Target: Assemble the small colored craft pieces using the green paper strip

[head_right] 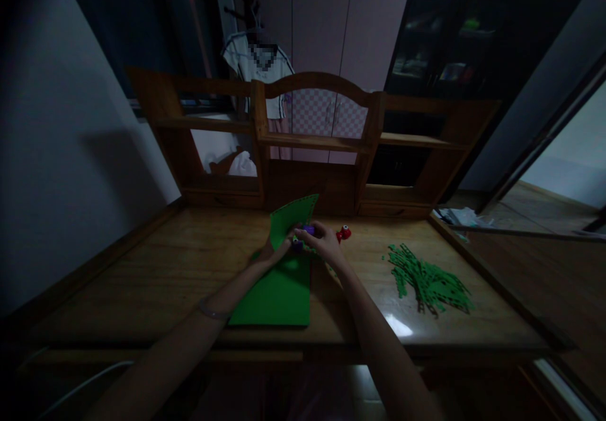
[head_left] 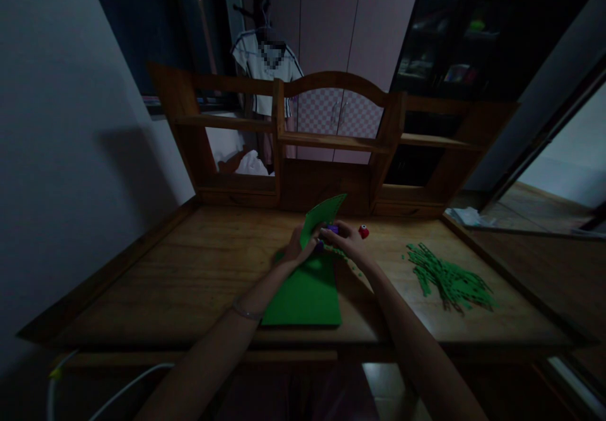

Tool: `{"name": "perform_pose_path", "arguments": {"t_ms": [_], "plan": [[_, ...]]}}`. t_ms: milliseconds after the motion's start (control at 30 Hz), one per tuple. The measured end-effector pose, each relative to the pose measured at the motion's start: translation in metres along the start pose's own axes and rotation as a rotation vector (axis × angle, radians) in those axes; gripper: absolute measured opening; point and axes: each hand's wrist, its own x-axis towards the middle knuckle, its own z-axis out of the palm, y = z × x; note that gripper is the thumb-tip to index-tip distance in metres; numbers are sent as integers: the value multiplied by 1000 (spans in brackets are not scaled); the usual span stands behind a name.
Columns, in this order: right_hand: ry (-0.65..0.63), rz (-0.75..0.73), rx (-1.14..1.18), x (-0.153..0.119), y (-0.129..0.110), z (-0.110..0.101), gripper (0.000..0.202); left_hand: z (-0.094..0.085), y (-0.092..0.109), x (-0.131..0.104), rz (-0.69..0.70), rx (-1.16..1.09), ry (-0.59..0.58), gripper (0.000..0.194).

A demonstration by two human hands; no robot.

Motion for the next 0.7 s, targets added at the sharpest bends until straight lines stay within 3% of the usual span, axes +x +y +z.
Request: {"name": "perform_pose_path", "arguments": {"t_ms": [700], "plan": [[-12, 15, 3, 0, -4, 0, 39, -2, -10, -5, 81, 10, -37, 27]]}}
